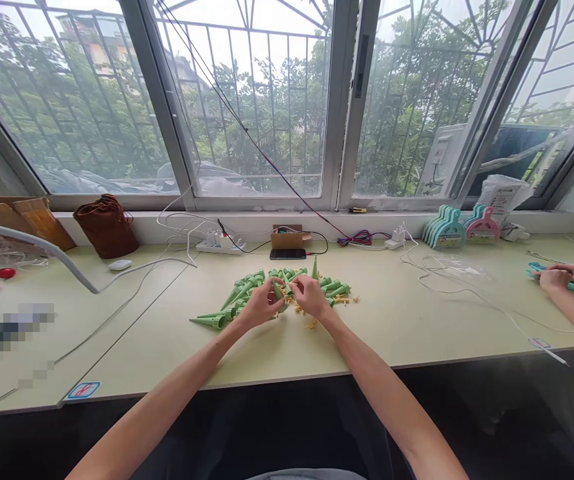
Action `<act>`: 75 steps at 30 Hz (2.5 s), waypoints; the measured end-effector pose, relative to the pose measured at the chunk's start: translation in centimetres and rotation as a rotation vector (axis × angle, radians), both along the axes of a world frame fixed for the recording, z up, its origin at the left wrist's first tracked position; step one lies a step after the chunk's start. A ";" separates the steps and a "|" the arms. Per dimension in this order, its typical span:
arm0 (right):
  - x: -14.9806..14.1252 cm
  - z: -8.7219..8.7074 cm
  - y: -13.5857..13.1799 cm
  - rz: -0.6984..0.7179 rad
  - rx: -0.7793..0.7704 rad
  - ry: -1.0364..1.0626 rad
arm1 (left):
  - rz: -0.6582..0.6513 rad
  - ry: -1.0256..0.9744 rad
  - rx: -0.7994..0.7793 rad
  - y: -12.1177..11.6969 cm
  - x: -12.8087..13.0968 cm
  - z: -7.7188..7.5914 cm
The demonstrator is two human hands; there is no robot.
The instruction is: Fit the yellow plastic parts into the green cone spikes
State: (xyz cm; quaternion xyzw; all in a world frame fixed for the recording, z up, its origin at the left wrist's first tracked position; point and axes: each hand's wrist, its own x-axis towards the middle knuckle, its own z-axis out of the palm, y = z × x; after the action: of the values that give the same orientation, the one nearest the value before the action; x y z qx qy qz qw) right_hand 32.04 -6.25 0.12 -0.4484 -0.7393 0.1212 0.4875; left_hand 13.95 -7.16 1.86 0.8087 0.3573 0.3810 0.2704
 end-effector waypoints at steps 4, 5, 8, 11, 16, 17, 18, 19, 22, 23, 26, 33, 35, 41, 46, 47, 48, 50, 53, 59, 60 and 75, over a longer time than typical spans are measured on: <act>-0.1 0.1 0.0 0.001 0.001 -0.003 | 0.082 -0.044 0.026 0.3 -0.1 -0.1; -0.1 0.1 -0.1 0.003 0.001 -0.005 | 0.103 -0.047 0.035 0.4 -0.1 -0.1; -0.1 0.2 -0.3 0.019 -0.003 -0.009 | 0.147 -0.050 0.065 0.5 -0.2 -0.3; -0.2 0.3 -0.5 0.050 -0.012 -0.014 | 0.182 -0.050 0.099 0.6 -0.2 -0.4; -0.5 0.5 -0.8 0.092 -0.023 -0.023 | 0.220 -0.060 0.125 0.7 -0.3 -0.4; -0.5 0.5 -0.8 0.097 -0.024 -0.023 | 0.219 -0.063 0.125 0.7 -0.3 -0.4; -0.5 0.5 -0.8 0.103 -0.024 -0.023 | 0.215 -0.065 0.124 0.7 -0.3 -0.4; -0.5 0.5 -0.8 0.109 -0.024 -0.024 | 0.212 -0.065 0.123 0.7 -0.3 -0.4; -0.5 0.5 -0.9 0.134 -0.021 -0.027 | 0.204 -0.058 0.122 0.6 -0.2 -0.4; -0.5 0.5 -0.9 0.143 -0.020 -0.027 | 0.201 -0.056 0.121 0.6 -0.2 -0.4; -0.5 0.3 -0.8 0.160 -0.016 -0.031 | 0.188 -0.056 0.118 0.6 -0.2 -0.5; -0.4 0.1 -0.6 0.169 -0.020 -0.046 | 0.143 -0.064 0.108 1.0 -0.2 -1.0; -0.4 0.1 -0.6 0.170 -0.019 -0.047 | 0.143 -0.064 0.107 1.1 -0.3 -1.1; -0.5 0.0 -0.6 0.189 -0.024 -0.045 | 0.144 -0.084 0.115 1.1 -0.2 -1.1; -0.6 -0.1 -0.6 0.207 -0.034 -0.041 | 0.137 -0.091 0.119 1.0 -0.2 -1.0; -0.6 -0.1 -0.6 0.209 -0.034 -0.041 | 0.135 -0.091 0.122 0.9 -0.2 -1.0; -0.6 -0.1 -0.6 0.209 -0.034 -0.041 | 0.132 -0.091 0.125 0.9 -0.2 -0.9; -0.6 -0.1 -0.6 0.209 -0.035 -0.043 | 0.122 -0.087 0.132 0.8 -0.1 -0.8; -0.5 -0.1 -0.6 0.208 -0.035 -0.046 | 0.118 -0.076 0.133 0.7 -0.1 -0.8; -0.6 0.1 -0.9 0.212 -0.026 -0.050 | 0.122 -0.070 0.128 0.7 -0.1 -0.9; -0.6 0.1 -0.9 0.212 -0.027 -0.050 | 0.123 -0.069 0.129 0.8 -0.1 -0.8; -0.7 0.1 -0.9 0.232 -0.060 -0.066 | 0.142 -0.072 0.131 0.9 -0.2 -0.9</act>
State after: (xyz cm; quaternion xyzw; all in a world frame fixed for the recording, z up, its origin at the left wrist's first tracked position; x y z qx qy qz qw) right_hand 31.38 -7.20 0.24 -0.3781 -0.7978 0.1841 0.4321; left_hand 13.79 -6.29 1.01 0.7830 0.3782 0.4506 0.2020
